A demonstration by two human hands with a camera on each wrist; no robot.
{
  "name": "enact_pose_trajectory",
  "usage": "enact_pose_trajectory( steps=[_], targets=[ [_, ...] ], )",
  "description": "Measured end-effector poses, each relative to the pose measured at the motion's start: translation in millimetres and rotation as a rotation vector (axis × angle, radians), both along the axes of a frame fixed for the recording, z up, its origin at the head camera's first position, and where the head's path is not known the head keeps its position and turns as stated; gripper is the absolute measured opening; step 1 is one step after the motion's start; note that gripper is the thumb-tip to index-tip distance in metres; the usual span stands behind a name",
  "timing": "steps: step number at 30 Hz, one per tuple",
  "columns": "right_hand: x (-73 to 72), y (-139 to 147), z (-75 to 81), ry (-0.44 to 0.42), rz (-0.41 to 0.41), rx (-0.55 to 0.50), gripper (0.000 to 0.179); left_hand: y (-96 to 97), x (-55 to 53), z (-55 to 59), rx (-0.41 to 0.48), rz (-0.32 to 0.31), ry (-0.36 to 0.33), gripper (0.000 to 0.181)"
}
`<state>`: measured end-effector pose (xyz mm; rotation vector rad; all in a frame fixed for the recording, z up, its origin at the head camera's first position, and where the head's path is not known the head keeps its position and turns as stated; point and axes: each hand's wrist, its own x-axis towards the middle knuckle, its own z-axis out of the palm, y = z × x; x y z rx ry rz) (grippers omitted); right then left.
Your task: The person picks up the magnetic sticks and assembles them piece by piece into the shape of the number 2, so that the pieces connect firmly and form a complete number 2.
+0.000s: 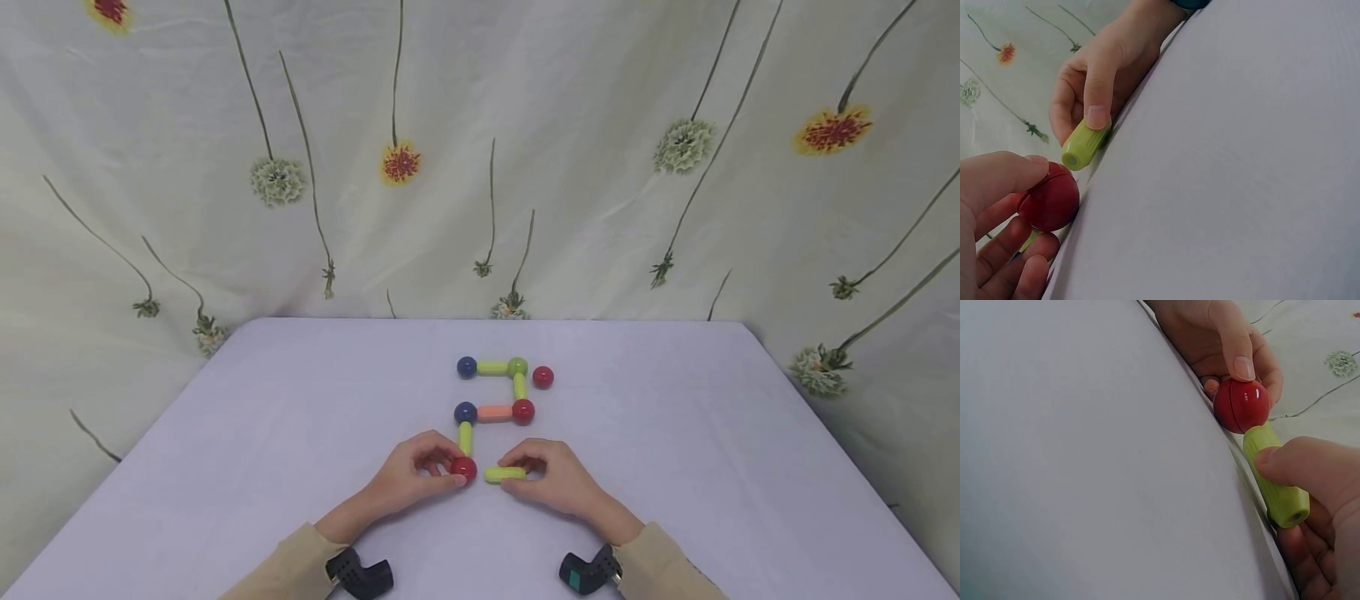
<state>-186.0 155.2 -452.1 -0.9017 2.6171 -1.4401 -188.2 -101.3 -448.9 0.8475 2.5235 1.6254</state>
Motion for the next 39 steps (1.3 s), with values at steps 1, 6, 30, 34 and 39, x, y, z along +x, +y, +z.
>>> enact_pose_trajectory(
  steps=[1,6,30,34,39],
  targets=[
    [-0.1,0,0.1,0.0,0.002,-0.004,0.021,0.1,0.1,0.2,0.001,0.0,-0.001,0.025],
    [-0.5,1,0.7,0.013,0.015,-0.028,0.021,0.4,0.9,1.5,-0.005,0.004,-0.008,0.025],
    [17.9,-8,32.9,0.083,0.008,-0.056,0.021,0.4,0.5,2.4,-0.01,0.003,-0.003,0.025],
    [18.2,-9,33.0,0.085,0.012,-0.062,0.021,0.4,0.3,1.5,-0.016,0.006,0.003,0.025],
    [18.3,-9,32.7,0.093,0.02,-0.067,0.021,0.3,0.3,1.2,-0.017,0.004,0.015,0.025]
  ],
)
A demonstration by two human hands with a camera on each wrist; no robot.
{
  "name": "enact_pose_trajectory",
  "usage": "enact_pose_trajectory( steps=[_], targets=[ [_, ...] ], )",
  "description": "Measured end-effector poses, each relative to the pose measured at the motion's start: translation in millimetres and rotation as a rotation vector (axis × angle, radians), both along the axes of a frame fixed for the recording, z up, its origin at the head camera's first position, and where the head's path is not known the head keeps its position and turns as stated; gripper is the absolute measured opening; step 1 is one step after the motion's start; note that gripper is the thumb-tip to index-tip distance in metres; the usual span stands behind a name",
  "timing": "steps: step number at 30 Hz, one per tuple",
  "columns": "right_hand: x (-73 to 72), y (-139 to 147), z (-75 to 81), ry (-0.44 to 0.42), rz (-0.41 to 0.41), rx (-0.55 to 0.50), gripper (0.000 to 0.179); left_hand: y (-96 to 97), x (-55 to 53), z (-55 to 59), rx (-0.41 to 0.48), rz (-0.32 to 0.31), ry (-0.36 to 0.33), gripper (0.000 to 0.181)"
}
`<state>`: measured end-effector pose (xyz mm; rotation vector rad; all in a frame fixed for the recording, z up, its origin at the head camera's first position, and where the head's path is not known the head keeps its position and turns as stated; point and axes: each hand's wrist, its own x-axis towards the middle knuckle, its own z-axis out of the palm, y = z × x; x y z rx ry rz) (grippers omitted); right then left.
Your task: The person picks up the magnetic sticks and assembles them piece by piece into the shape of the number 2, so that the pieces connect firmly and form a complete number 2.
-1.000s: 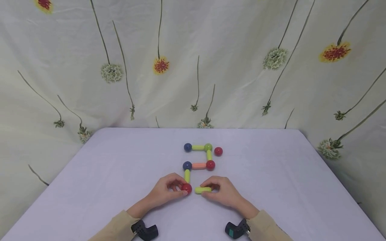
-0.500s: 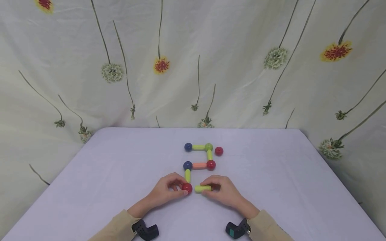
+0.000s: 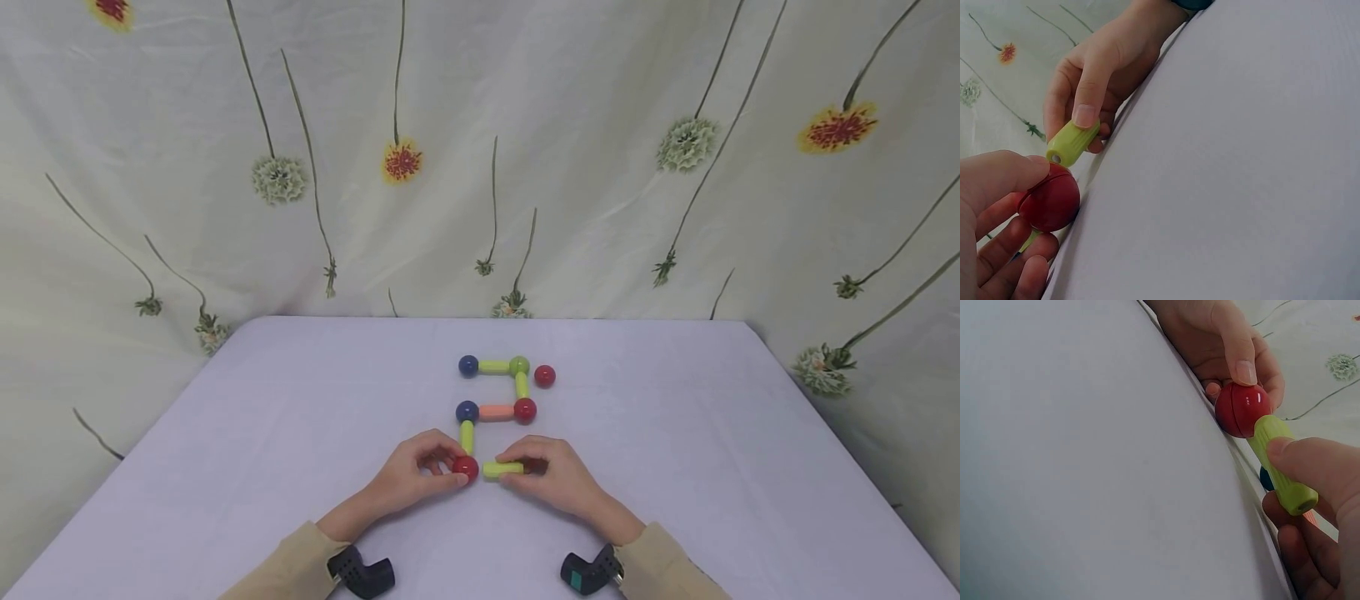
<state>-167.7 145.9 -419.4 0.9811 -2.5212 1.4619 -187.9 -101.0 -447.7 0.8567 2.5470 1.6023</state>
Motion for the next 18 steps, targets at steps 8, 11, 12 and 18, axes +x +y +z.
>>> enact_pose_trajectory(
  steps=[8,11,12,18],
  targets=[
    [-0.1,-0.7,-0.9,0.012,0.009,-0.003,0.021,-0.2,0.1,-0.2,0.001,0.005,-0.016,0.025],
    [0.4,-1.2,-0.5,0.015,0.011,-0.007,0.021,-0.2,0.2,0.1,0.001,0.004,-0.017,0.025],
    [0.5,-1.3,-0.3,0.015,0.011,-0.008,0.021,-0.2,0.3,0.3,0.002,0.003,-0.019,0.025],
    [0.3,-1.7,-1.1,0.02,0.015,-0.012,0.021,0.0,0.9,1.3,0.0,0.006,-0.019,0.025]
  ],
)
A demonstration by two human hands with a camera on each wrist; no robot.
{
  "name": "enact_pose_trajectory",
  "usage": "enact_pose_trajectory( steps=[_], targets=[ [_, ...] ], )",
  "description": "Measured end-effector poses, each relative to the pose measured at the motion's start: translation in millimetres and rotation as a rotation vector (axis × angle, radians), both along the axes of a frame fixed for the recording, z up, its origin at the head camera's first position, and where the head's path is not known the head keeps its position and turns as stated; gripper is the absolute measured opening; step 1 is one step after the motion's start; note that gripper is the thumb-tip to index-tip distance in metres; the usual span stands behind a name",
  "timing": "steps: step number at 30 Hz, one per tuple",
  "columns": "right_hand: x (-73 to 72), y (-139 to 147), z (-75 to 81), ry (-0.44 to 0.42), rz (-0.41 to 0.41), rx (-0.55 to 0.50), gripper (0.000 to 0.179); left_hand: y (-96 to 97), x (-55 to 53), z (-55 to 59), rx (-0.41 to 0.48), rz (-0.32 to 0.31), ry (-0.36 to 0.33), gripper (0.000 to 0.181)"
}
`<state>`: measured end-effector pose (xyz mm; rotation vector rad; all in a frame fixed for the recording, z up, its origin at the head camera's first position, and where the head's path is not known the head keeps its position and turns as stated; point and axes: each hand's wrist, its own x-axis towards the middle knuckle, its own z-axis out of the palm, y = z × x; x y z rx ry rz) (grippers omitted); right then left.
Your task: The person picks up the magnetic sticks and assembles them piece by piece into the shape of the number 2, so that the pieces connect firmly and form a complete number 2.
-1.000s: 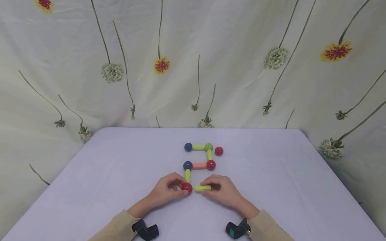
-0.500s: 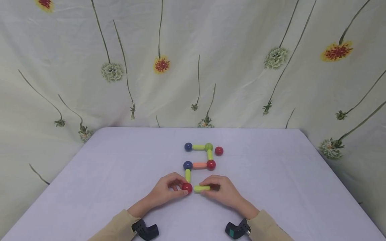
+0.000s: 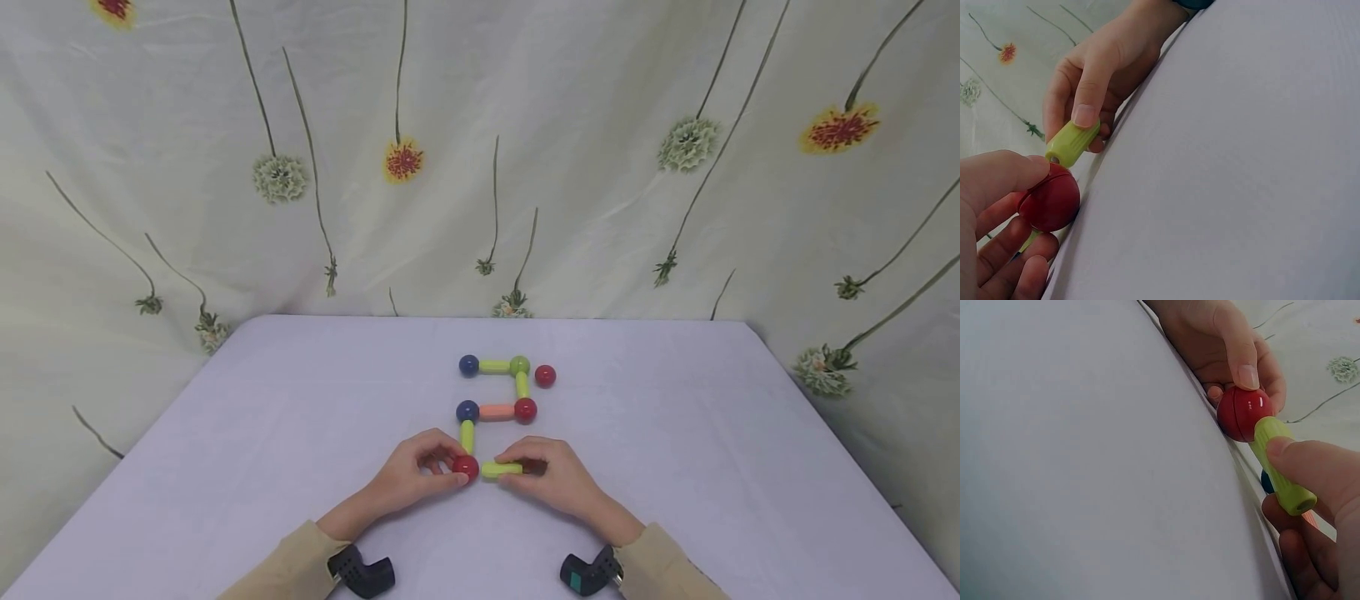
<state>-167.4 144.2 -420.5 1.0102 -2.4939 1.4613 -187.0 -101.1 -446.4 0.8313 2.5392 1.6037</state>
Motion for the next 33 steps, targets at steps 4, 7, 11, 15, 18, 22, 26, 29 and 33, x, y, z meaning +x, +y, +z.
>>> enact_pose_trajectory(
  steps=[4,7,11,15,18,22,26,29,33],
  targets=[
    [-4.9,2,-9.3,0.007,0.001,0.004,0.021,0.0,0.2,0.2,0.0,0.001,-0.005,0.025],
    [-11.3,4,-21.7,0.009,-0.004,0.009,0.022,0.0,0.4,0.3,0.001,0.0,-0.006,0.025],
    [-16.8,7,-32.6,0.005,-0.008,0.009,0.022,0.0,0.3,0.2,0.002,-0.002,-0.001,0.025],
    [-17.9,8,-34.5,0.004,0.0,-0.002,0.021,-0.1,0.3,0.2,0.003,-0.006,0.0,0.025],
    [-18.2,7,-34.6,0.003,-0.001,-0.004,0.02,-0.1,0.4,0.4,0.004,-0.009,-0.001,0.025],
    [-18.3,7,-35.1,-0.001,-0.004,-0.002,0.021,0.0,0.5,0.7,0.002,-0.006,0.0,0.025],
    [-18.3,7,-35.2,-0.007,-0.005,-0.001,0.021,0.0,0.9,0.9,-0.004,-0.002,0.001,0.025],
    [-18.0,7,-34.4,-0.01,-0.008,0.0,0.021,0.2,1.0,1.1,-0.004,-0.002,0.0,0.025],
    [-17.7,7,-34.4,-0.003,-0.005,-0.002,0.021,0.3,1.0,1.5,0.0,-0.004,0.0,0.025]
  ],
)
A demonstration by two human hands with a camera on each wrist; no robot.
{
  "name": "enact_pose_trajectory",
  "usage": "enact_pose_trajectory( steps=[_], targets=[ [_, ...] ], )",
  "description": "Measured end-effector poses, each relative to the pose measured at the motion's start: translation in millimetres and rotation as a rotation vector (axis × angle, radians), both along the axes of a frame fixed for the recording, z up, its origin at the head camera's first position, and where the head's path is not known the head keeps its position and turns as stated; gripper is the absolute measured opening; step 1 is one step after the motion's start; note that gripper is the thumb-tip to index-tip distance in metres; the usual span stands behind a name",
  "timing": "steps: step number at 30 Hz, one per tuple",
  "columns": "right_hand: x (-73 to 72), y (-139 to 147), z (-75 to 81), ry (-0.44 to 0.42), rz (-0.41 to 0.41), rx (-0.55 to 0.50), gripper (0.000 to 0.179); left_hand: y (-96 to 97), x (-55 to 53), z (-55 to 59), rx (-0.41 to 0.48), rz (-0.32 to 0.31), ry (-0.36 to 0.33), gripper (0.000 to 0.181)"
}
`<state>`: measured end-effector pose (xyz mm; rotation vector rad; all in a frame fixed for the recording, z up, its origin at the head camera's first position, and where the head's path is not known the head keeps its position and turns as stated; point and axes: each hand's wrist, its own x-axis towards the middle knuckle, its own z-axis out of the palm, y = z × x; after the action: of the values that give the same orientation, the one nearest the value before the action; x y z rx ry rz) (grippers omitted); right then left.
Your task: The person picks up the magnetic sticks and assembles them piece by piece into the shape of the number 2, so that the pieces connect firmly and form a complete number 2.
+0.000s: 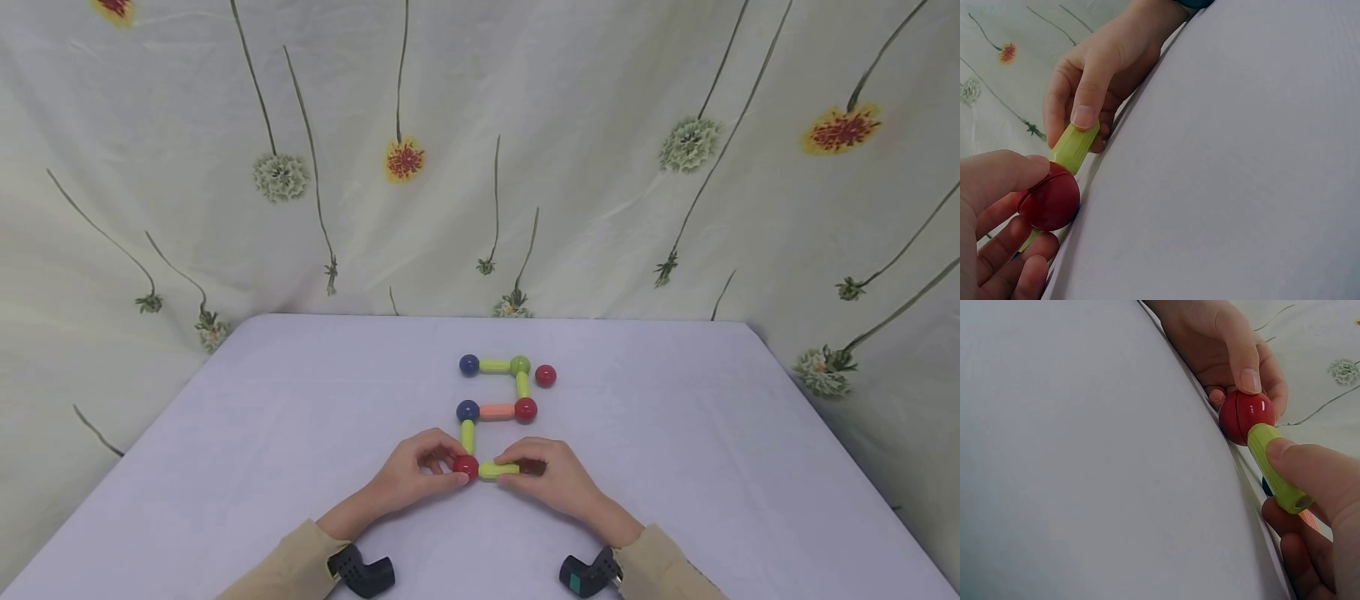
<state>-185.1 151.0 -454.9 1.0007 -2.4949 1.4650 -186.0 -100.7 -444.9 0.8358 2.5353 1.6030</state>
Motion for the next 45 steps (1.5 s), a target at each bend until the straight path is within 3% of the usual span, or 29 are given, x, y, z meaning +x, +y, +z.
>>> enact_pose_trajectory(
  steps=[8,15,19,31,40,45],
  targets=[
    [3.3,-1,4.4,-0.012,-0.022,0.024,0.021,-0.1,0.1,0.4,0.005,-0.005,-0.003,0.025],
    [17.4,-8,30.6,-0.025,-0.028,0.021,0.021,0.2,0.0,0.9,0.004,-0.006,-0.005,0.026],
    [20.7,-9,37.1,-0.029,-0.028,0.023,0.02,0.3,0.2,1.2,0.001,-0.007,-0.009,0.026],
    [20.6,-9,36.6,-0.067,-0.029,0.027,0.023,0.2,-0.2,0.0,0.001,-0.006,-0.013,0.025],
    [4.0,-3,5.5,-0.046,-0.062,0.036,0.024,0.1,0.1,0.3,-0.006,0.003,-0.008,0.025],
    [4.4,-4,9.8,-0.042,-0.089,0.032,0.02,0.2,0.2,0.4,-0.005,0.005,-0.005,0.025]
  ],
)
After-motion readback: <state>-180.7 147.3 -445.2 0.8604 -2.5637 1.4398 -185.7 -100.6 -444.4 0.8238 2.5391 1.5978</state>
